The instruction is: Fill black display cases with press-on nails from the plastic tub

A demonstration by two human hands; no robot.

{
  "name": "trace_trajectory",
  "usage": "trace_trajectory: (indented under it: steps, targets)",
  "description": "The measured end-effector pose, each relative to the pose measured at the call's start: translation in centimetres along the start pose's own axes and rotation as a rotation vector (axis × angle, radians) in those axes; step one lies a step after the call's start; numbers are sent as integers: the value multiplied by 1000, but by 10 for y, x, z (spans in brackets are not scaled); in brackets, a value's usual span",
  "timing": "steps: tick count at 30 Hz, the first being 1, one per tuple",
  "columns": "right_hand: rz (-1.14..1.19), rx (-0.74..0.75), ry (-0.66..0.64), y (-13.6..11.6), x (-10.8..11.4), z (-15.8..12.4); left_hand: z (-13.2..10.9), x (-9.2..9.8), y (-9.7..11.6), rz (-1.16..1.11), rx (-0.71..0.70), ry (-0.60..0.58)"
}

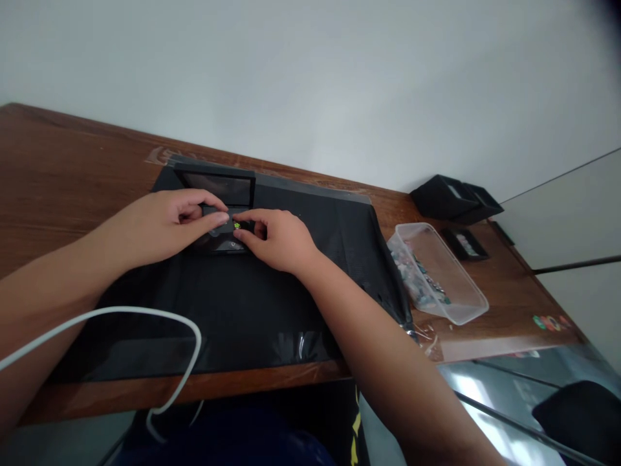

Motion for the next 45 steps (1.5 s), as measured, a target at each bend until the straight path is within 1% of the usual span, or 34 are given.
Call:
trace_trajectory:
  steps: [2,5,8,11,13,15,17,19,22,25,29,32,34,39,42,45]
  targets:
    - [-16,12,8,0,0,-1,-2,2,3,62,40,3]
    - [-29,13,12,0,0,-1,-6,5,2,120,65,4]
    - [-31,9,22,1,1,-1,-9,15,-2,178,80,87]
    - [-26,17,34,1,1,-1,-12,24,-1,212,57,153]
    - [-23,17,33,1,1,-2,-12,26,-1,241,62,146]
    - [-25,8,30,1,2,-2,-13,27,-3,285,102,124]
    - [-28,-2,31,0,2,-3,-13,26,-5,327,124,109]
    - [-22,-5,34,-1,3,-2,-13,23,-4,326,73,98]
    - [12,-2,41,0,3,-2,-14,19,-4,263,-20,80]
    - [62,8,29,1,2,-2,-13,15,-5,225,-47,57]
    - [108,24,24,2,1,-3,-10,4,1,173,-135,-18]
    - [126,19,32,2,2,-3,-10,-2,3,156,-176,-34]
    - [133,14,35,1,2,-3,-11,-4,3,162,-181,-21]
    - [133,-13,36,-1,3,-2,-12,-8,6,146,-184,-44]
    - [150,-20,34,2,2,-1,-11,-4,4,124,-137,1]
    - [174,6,56,5,1,0,-11,-4,2,137,-100,25]
Point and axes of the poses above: each hand's wrist, its own z-axis towards the middle knuckle, its own x-axis out of the back of the hand, y = z × x, the point moved 6 cm from there along z, towards the middle knuckle, and after that the axes turned 6 degrees about y, right-handed, at the moved point
